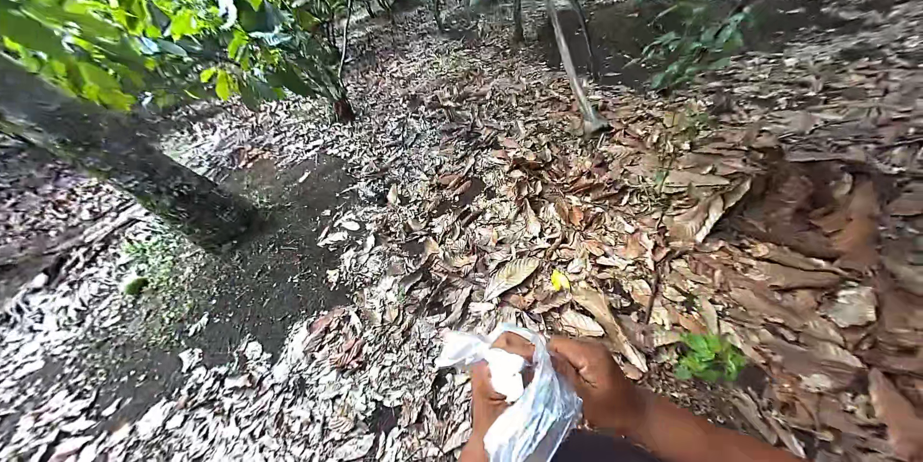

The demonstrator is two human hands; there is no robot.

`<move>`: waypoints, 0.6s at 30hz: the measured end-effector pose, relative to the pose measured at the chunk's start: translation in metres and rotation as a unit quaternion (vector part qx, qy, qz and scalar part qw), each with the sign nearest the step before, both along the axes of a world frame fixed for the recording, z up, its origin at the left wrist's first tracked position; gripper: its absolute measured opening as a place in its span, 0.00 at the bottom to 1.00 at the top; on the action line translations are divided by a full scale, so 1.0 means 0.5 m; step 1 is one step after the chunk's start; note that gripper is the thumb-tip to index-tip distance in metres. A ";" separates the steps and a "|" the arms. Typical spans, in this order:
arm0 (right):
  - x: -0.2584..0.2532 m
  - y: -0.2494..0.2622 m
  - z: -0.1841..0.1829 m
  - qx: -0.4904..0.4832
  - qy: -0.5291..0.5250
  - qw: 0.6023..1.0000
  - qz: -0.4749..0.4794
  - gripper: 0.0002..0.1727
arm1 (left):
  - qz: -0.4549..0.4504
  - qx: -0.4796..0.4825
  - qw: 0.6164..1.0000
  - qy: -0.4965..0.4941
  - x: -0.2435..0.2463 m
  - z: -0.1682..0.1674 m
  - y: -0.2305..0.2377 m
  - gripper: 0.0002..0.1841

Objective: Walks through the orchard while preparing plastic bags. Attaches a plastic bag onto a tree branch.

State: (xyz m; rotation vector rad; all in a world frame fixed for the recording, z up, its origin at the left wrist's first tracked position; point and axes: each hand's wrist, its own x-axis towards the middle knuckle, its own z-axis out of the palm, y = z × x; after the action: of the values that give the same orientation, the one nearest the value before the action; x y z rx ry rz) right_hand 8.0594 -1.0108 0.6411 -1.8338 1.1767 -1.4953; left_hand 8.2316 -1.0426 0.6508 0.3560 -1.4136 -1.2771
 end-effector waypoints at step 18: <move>-0.131 -1.059 -0.031 0.193 -0.032 0.963 -0.187 0.11 | -0.094 0.253 0.963 -0.018 -0.036 -0.053 -1.049 0.09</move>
State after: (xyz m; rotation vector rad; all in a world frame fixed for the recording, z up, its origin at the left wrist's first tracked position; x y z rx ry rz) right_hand 7.9940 -1.5406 0.6255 -1.3457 1.7149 -1.3730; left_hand 8.2137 -1.5672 0.6245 0.6004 -1.1548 -1.7976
